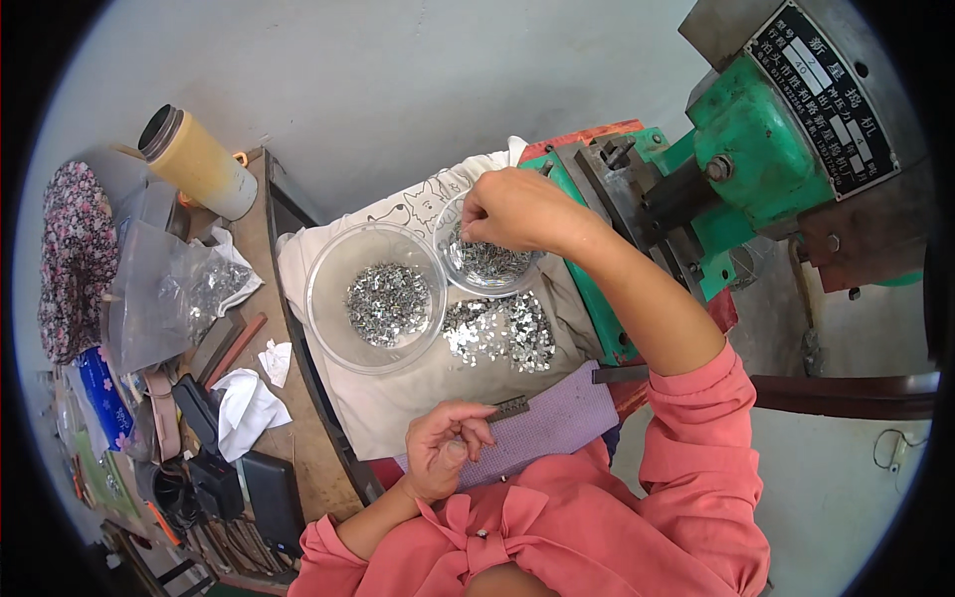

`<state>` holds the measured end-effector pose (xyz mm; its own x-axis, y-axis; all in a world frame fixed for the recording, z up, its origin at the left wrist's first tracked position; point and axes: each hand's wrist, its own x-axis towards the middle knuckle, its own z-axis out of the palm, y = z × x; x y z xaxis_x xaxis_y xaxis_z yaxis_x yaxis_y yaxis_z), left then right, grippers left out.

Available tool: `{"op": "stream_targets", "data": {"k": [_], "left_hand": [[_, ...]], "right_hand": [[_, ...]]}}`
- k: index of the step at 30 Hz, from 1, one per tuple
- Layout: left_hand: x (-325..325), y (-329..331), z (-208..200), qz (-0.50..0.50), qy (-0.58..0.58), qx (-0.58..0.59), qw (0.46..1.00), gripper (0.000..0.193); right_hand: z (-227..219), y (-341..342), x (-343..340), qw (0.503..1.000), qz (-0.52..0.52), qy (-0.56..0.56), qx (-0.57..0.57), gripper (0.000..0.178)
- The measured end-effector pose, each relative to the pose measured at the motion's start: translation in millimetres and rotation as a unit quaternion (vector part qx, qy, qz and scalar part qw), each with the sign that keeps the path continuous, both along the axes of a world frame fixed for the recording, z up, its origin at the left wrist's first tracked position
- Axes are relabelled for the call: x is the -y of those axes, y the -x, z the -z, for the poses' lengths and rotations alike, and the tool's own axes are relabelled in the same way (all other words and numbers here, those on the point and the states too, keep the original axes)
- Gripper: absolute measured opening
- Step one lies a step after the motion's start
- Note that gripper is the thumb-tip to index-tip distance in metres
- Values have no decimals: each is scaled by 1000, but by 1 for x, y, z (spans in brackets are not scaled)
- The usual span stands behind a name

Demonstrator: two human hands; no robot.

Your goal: The person assembles small silver metal components by hand, placing them into a metal grid-like holder. They then use a green manual press machine to process the assembled components. The person repeatedly picks up components from a container, arranges them in the holder, and operates the press.

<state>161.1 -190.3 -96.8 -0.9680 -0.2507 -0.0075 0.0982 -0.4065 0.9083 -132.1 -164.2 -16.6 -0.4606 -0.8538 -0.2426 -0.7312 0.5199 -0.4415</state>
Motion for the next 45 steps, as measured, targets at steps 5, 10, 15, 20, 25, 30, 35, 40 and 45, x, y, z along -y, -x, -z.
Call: {"op": "stream_targets", "data": {"k": [5, 10, 15, 20, 25, 30, 35, 40, 45], "left_hand": [[0, 2, -3, 1, 32, 16, 999, 72], [-1, 2, -3, 1, 33, 11, 999, 71], [-3, 4, -4, 8, 37, 10, 999, 72], [-1, 4, -3, 2, 47, 10, 999, 72], [-2, 4, -2, 5, 38, 13, 999, 73], [-5, 5, 1, 22, -3, -4, 1000, 67], [-2, 5, 0, 9, -5, -2, 1000, 67], [-3, 3, 1, 21, -9, 0, 1000, 66], [-4, 6, 2, 16, -2, 13, 1000, 69]], "right_hand": [[12, -5, -10, 998, 26, 13, -61, 17], [26, -10, -28, 947, 59, 88, -302, 21], [33, -1, -32, 931, -11, 176, -319, 17], [9, -21, -35, 959, -29, 125, -252, 14], [11, -65, -57, 972, -56, 165, -159, 18], [40, -73, -64, 946, -70, 194, -250, 12], [45, -66, -71, 928, -83, 212, -294, 10], [42, -62, -85, 931, -58, 228, -279, 8], [39, -65, -89, 943, -41, 224, -245, 8]]}}
